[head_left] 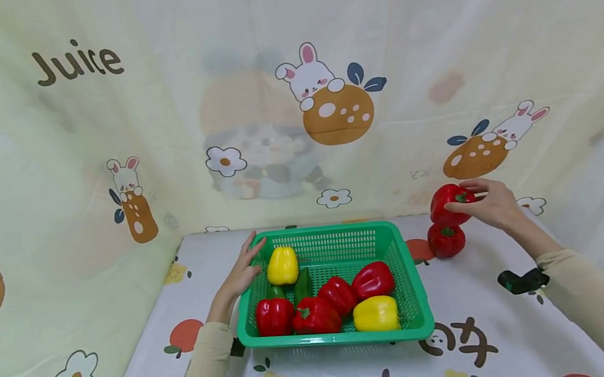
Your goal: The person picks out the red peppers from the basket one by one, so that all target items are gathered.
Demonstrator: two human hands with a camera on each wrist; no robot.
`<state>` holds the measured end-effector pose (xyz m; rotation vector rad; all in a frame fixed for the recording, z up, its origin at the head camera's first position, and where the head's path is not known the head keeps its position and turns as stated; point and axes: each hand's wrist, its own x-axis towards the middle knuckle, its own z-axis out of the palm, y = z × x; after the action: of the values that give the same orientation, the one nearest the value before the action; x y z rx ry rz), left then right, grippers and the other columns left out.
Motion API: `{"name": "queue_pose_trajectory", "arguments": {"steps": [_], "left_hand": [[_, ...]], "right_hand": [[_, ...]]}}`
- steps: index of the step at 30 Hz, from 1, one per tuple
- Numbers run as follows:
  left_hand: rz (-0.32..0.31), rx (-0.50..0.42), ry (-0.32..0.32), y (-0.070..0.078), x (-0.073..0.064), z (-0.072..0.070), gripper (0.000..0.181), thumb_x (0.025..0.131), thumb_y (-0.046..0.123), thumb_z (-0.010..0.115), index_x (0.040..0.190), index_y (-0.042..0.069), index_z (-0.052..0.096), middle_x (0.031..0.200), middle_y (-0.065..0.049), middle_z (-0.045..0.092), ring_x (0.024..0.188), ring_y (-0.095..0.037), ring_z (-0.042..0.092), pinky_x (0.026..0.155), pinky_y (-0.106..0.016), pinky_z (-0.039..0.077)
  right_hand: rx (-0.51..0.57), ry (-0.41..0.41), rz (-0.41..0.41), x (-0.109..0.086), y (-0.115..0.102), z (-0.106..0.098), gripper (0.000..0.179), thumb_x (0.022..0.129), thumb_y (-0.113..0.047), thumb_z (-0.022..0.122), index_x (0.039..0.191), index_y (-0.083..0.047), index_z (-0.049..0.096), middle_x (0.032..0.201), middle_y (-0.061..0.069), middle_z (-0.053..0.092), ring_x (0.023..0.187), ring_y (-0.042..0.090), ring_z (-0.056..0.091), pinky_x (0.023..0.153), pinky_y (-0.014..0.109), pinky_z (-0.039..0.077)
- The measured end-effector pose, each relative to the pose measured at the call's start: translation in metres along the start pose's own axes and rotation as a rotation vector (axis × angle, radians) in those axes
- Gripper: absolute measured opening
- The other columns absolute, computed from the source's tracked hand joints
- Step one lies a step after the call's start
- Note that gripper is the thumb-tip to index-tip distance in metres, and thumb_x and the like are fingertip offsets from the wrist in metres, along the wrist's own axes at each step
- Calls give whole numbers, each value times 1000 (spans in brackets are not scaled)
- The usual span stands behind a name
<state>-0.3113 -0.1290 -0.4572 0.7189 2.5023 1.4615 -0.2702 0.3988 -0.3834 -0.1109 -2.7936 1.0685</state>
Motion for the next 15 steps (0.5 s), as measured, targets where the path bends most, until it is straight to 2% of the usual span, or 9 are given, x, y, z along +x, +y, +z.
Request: {"name": "queue_pose_trajectory", "arguments": {"steps": [10, 12, 15], "left_hand": [[-8, 5, 3, -2, 0, 0, 71, 80, -12, 45, 149, -11, 28, 162, -25, -4, 147, -46, -2, 112, -68, 9], [-3, -8, 10, -8, 2, 1, 71, 80, -13, 45, 149, -11, 28, 162, -24, -4, 147, -46, -3, 112, -68, 8], [8, -14, 27, -26, 9, 4, 72, 80, -13, 45, 150, -9, 29, 163, -22, -4, 147, -45, -3, 112, -68, 8]], "right_hand": [[-17, 15, 37, 1, 22, -10, 81, 89, -45, 68, 140, 11, 40, 134, 38, 40, 120, 55, 37, 72, 45, 56], [-24, 23, 37, 1, 27, -12, 80, 89, -44, 68, 139, 11, 40, 134, 38, 41, 119, 55, 38, 70, 44, 56], [-35, 22, 39, 2, 32, -16, 78, 89, -42, 68, 139, 12, 40, 133, 38, 41, 118, 56, 38, 69, 42, 56]]}}
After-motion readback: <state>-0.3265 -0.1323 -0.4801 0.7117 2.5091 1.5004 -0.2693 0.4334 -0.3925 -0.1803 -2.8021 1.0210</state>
